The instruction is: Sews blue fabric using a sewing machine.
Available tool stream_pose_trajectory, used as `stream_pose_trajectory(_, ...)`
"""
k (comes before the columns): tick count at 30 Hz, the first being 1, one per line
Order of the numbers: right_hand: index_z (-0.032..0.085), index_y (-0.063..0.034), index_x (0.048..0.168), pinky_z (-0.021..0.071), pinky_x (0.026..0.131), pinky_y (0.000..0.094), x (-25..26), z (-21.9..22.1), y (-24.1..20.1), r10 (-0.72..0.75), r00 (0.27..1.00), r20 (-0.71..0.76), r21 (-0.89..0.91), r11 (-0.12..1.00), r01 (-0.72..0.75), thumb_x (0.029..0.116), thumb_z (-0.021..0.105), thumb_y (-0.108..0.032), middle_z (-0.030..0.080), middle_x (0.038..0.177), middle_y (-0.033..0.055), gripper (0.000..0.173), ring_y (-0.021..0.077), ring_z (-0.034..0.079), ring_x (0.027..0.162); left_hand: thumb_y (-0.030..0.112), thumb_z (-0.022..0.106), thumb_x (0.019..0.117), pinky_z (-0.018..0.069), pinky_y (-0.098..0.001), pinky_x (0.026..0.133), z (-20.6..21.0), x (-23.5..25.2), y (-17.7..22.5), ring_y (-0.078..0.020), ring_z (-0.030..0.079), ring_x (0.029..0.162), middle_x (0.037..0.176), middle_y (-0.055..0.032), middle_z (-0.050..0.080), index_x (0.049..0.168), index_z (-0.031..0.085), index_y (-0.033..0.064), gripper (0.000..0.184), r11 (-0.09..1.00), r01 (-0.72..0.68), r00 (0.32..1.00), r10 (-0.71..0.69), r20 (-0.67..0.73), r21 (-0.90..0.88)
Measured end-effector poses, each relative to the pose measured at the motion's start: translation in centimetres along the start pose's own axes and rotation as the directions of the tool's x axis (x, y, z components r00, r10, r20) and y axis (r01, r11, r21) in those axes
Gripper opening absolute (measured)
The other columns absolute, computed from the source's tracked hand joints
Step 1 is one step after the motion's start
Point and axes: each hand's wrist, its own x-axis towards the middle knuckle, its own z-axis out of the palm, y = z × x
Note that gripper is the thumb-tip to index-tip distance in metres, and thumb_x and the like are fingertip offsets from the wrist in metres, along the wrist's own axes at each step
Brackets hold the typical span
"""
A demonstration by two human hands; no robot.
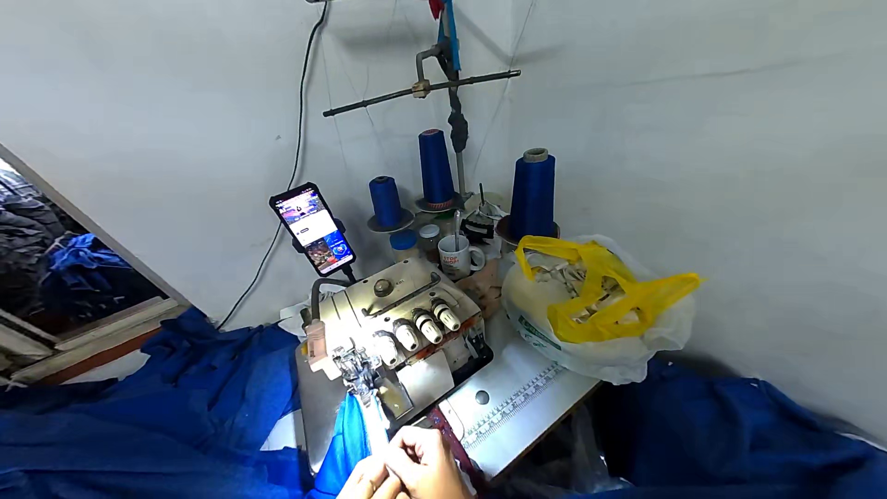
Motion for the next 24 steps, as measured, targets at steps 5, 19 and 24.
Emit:
stream_pose_trajectory(5, 0.067, -0.0021, 0.079, 0.0427, 0.059, 0.0198, 1.1, 0.1, 0.6, -0.004, 0.999, -0.041, -0.034, 0.999, 0.003, 0.0927, 0.063, -0.013, 0.055, 0.065, -0.0034, 0.018, -0.0001, 0.050, 0.059, 0.019, 0.059, 0.1024, 0.0481, -0.0470, 0.102, 0.4, 0.0, -1.6, -0.0294, 0.068, 0.104, 0.099, -0.0096, 0.075, 0.093, 0.074, 0.0068, 0.022, 0.989, 0.057, 0.995, -0.044, -0.095, 0.138)
stream_pose_trajectory(19, 0.065, -0.0011, 0.085, 0.0502, 0.056, 0.0209, 1.2, 0.6, -1.1, 0.128, 0.989, -0.077, -0.039, 0.991, -0.131, 0.1012, 0.056, -0.014, 0.060, 0.064, -0.0014, 0.023, 0.0028, 0.057, 0.054, 0.044, 0.050, 0.1028, 0.0452, -0.0356, 0.097, -2.6, -0.5, -10.7, -0.0194, 0.060, 0.106, 0.092, -0.0034, 0.069, 0.085, 0.070, 0.0110, 0.043, 0.991, 0.043, 0.965, -0.075, -0.253, -0.128)
stream_pose_trajectory(24, 0.066, 0.0065, 0.097, 0.0571, 0.065, 0.0281, -0.7, 1.2, -0.2, 0.016, 0.999, 0.042, 0.045, 0.999, -0.017, 0.1032, 0.049, -0.011, 0.068, 0.078, 0.0096, 0.025, 0.0110, 0.067, 0.067, 0.023, 0.062, 0.1007, 0.0303, -0.0597, 0.116, -8.7, -1.0, -4.0, -0.0423, 0.064, 0.111, 0.090, -0.0218, 0.070, 0.081, 0.067, -0.0049, 0.034, 0.976, 0.068, 0.996, -0.052, 0.078, -0.208)
